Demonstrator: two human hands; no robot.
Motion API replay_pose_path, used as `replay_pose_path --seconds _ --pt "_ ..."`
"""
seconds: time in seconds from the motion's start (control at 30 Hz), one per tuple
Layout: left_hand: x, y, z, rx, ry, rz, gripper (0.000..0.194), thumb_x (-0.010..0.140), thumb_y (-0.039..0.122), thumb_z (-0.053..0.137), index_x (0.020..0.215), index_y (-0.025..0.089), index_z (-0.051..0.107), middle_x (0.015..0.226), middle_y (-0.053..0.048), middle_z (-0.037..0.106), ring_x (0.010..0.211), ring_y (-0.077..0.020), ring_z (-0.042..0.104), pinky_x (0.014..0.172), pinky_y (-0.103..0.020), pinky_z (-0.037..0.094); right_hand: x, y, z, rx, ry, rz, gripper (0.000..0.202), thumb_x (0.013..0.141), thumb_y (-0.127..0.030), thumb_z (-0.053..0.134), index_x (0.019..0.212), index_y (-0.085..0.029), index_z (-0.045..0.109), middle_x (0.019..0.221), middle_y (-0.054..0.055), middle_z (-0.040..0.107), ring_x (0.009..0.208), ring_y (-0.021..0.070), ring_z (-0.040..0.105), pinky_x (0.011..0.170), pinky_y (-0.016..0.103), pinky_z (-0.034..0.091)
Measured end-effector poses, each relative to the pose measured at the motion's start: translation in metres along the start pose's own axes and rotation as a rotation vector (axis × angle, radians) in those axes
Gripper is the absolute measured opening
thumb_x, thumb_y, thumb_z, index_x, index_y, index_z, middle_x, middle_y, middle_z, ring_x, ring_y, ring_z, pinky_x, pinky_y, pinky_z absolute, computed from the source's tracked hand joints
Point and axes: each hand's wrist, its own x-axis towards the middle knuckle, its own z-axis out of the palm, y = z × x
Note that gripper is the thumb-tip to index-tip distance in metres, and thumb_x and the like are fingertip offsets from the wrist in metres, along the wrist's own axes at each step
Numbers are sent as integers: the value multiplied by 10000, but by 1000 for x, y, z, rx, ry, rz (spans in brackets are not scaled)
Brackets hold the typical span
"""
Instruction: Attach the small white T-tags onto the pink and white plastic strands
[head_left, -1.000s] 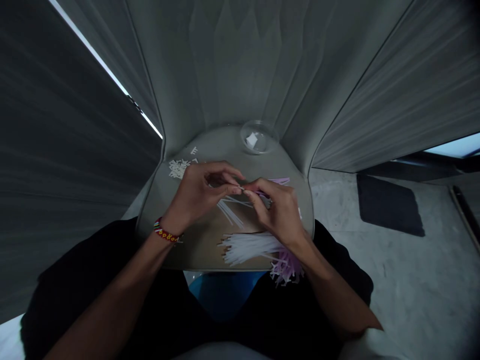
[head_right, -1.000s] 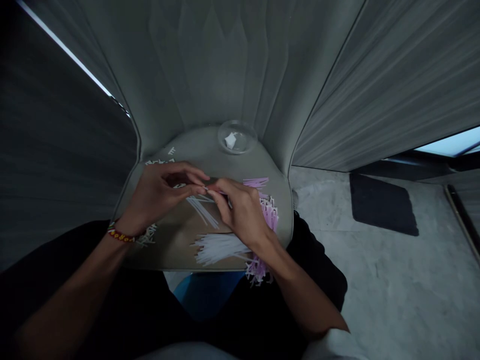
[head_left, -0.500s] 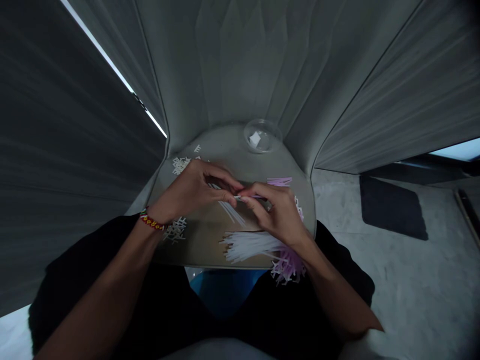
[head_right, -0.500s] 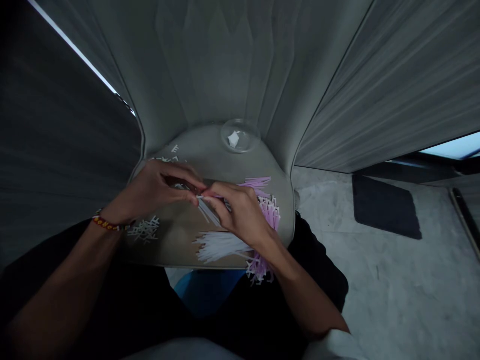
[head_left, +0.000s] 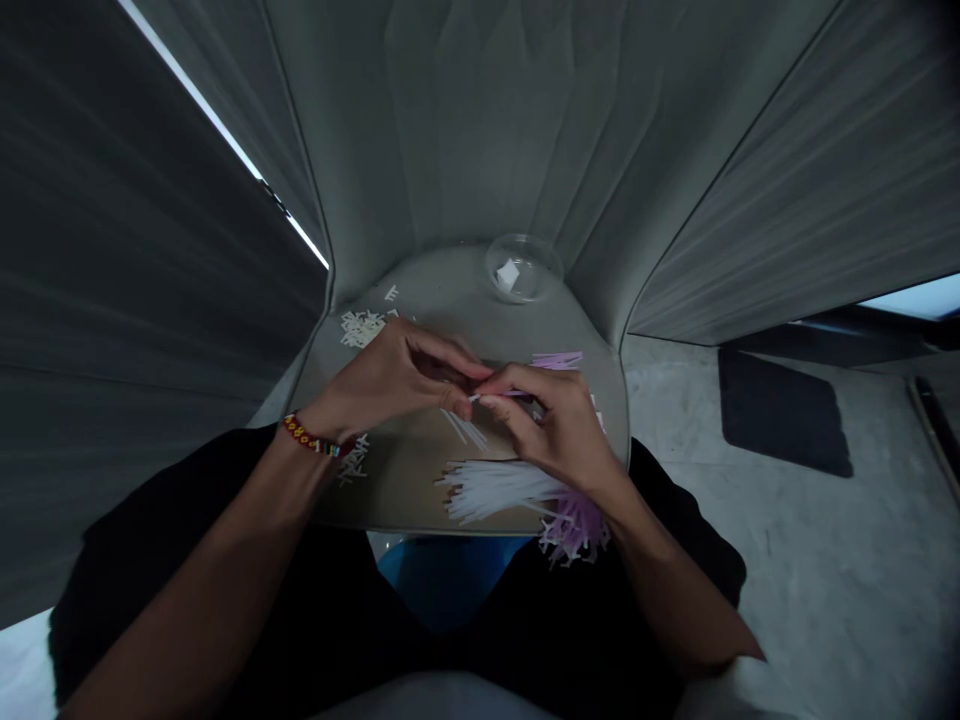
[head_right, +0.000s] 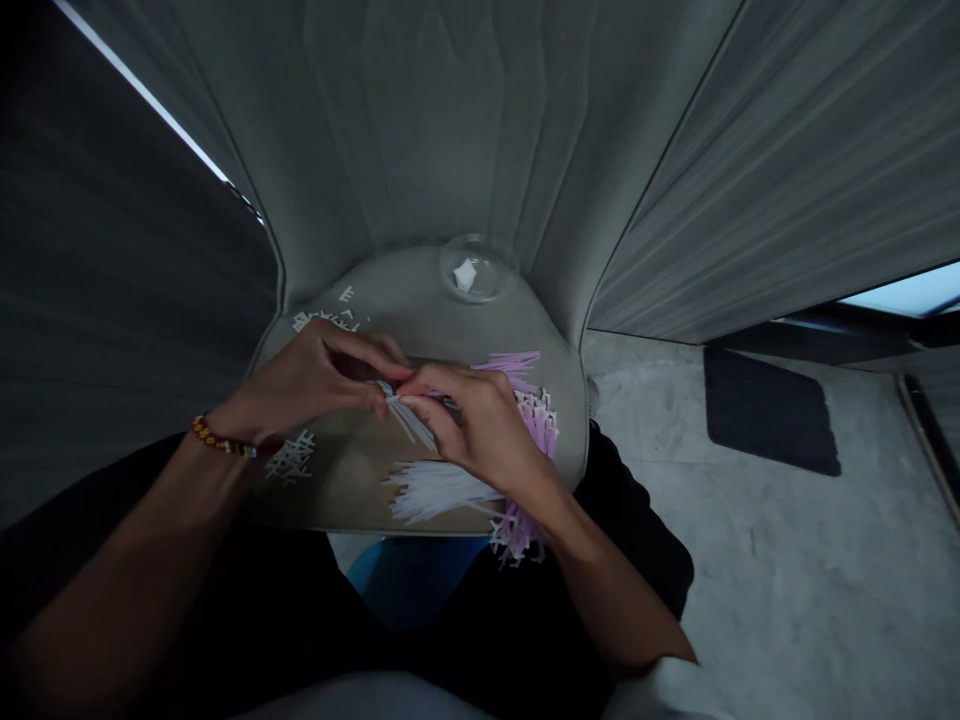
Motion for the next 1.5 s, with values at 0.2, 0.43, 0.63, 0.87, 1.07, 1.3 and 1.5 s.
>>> replay_pose_path --seconds 0.2,0.43,0.63,0.87,1.07,1.3,1.5 --pt "-1 -4 0 -39 -20 -59 304 649 122 902 938 153 814 853 -19 714 771 -113 642 679 -211 502 0 -3 -3 -5 -24 4 129 981 -256 637 908 -210 733 819 -22 757 711 115 672 687 227 467" --pt "-2 -2 1 -8 4 -75 251 611 151 924 835 149 812 785 -12 685 730 -106 609 637 -213 463 0 -4 -3 -16 -51 16 136 988 -269 632 919 -212 734 823 -25 757 715 113 671 682 228 454" --pt "-2 0 4 -37 34 -106 247 600 139 928 821 151 816 756 -6 677 701 -93 597 618 -202 444 0 -4 -2 -29 -36 13 130 984 -261 637 907 -211 729 811 -31 751 698 107 660 679 225 452" --pt "-3 0 6 -25 46 -77 226 623 193 935 813 152 818 768 -21 684 709 -115 596 614 -218 451 -1 -4 0 -35 -5 10 126 978 -262 640 896 -222 727 796 -31 747 680 114 657 669 232 459" --pt "-3 -4 5 -32 56 -63 213 637 198 929 815 169 817 770 -16 688 724 -120 603 626 -226 447 -2 -3 1 -25 -10 33 142 981 -272 626 896 -216 726 780 -20 733 652 118 628 641 236 449" --pt "-5 -8 6 -32 78 -50 171 697 167 875 858 166 815 788 -30 722 746 -147 645 668 -236 489 -1 0 2 -9 0 18 109 965 -228 636 889 -207 712 783 -25 724 665 112 627 672 233 454" --pt "-2 -5 6 -50 76 -21 260 700 224 897 945 190 819 856 -47 770 809 -186 711 746 -277 554 1 2 1 72 -9 40 111 981 -267 623 931 -218 709 843 -10 737 725 130 659 710 261 484"
